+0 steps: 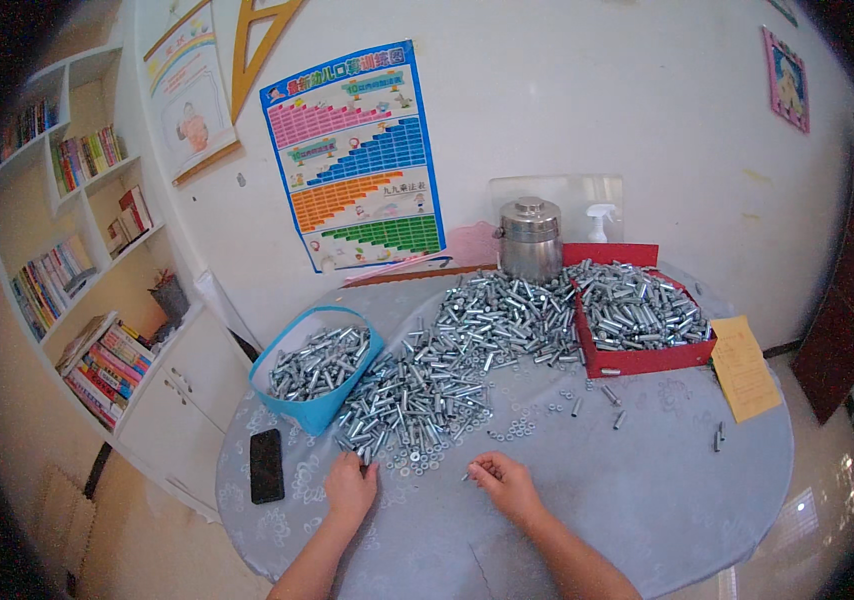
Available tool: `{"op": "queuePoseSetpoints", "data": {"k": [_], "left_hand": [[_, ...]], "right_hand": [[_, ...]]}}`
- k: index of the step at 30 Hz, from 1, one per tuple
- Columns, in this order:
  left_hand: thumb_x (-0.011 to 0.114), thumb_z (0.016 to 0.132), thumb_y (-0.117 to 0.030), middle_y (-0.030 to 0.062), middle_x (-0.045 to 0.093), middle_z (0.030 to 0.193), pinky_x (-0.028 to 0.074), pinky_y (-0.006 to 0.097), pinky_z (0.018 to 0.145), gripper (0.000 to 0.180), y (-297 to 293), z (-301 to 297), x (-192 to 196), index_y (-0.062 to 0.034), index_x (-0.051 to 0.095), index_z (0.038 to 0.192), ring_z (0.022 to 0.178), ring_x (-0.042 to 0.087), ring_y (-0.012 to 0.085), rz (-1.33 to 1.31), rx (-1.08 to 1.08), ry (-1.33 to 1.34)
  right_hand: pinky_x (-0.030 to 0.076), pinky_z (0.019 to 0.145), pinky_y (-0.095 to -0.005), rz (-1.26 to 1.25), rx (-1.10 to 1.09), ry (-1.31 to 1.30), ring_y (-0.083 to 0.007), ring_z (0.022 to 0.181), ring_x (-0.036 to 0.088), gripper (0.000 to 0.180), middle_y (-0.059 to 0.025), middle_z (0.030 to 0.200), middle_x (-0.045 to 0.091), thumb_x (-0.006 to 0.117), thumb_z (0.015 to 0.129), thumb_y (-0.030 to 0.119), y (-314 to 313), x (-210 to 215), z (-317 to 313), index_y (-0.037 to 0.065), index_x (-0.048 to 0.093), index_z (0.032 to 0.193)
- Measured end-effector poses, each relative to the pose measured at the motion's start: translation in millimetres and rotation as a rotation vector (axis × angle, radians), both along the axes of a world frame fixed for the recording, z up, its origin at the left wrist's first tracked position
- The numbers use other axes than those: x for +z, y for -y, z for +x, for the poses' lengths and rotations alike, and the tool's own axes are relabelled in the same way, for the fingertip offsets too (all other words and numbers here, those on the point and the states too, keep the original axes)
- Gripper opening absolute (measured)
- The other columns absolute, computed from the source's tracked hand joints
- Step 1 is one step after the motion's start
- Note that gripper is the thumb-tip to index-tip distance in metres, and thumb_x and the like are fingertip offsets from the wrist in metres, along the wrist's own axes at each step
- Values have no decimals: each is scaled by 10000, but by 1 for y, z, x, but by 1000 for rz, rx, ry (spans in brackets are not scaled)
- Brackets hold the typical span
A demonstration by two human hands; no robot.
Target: The person sits at a table and repeatedly picks up bolts and washers from a large pile. They thread the washers onto the bolts by hand and place the assembled fasteners into a blue basket. The process is continuous and repetitive throughout the clip.
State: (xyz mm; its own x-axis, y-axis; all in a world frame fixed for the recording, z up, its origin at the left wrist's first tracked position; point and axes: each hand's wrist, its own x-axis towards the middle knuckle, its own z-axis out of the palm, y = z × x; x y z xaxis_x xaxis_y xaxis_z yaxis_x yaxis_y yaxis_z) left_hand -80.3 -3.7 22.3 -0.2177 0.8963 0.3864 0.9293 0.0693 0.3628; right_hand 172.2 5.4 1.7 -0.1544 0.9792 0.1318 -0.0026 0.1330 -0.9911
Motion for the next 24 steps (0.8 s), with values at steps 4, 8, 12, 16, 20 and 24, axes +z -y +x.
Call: {"op": "queuePoseSetpoints", "data": {"k": [4, 8, 12, 16, 20, 24], "left_hand": [[636, 703, -149, 138, 538, 773, 442, 431, 603, 176, -3, -3, -5, -13, 528, 725, 743, 545, 323, -17, 37, 2], [646, 697, -145, 126, 557, 763, 450, 406, 600, 166, 4, -1, 5, -24, 550, 759, 711, 555, 289, 71, -45, 141], [669, 695, -109, 98, 594, 773, 466, 315, 627, 171, 6, 13, 14, -23, 581, 814, 708, 573, 198, 5, -232, 519], [661, 710, -51, 59, 613, 802, 459, 235, 671, 173, 6, 34, 14, -19, 602, 870, 743, 570, 122, -88, -441, 897], [646, 722, -43, 56, 610, 814, 457, 238, 689, 187, 8, 53, 1, -35, 611, 906, 754, 568, 122, -91, -580, 904], [637, 723, -26, 42, 611, 831, 459, 241, 703, 196, 10, 65, -3, -38, 617, 917, 771, 567, 111, -83, -613, 816]], "right_hand": [[452, 613, -211, 12, -6, -8, -66, 668, 540, 136, -10, 738, 595, 586, 835, 134, -2, -4, 1, 13, 572, 895], [451, 629, -212, 5, -4, -26, -71, 685, 541, 130, -13, 760, 587, 577, 838, 117, -1, -2, 3, 9, 560, 910], [461, 645, -221, -1, 2, -26, -77, 713, 550, 133, -22, 791, 585, 571, 842, 113, 0, 2, 2, 11, 550, 925], [469, 657, -228, 10, 8, -63, -87, 733, 563, 135, -28, 810, 593, 564, 847, 111, 2, 5, 1, 12, 551, 938], [463, 658, -222, 12, 27, -149, -90, 736, 567, 135, -32, 809, 601, 560, 847, 96, 3, 10, -2, 8, 556, 949], [462, 663, -224, -7, 91, -256, -92, 750, 565, 141, -36, 826, 602, 550, 853, 95, 6, 14, -3, 11, 555, 966]]}}
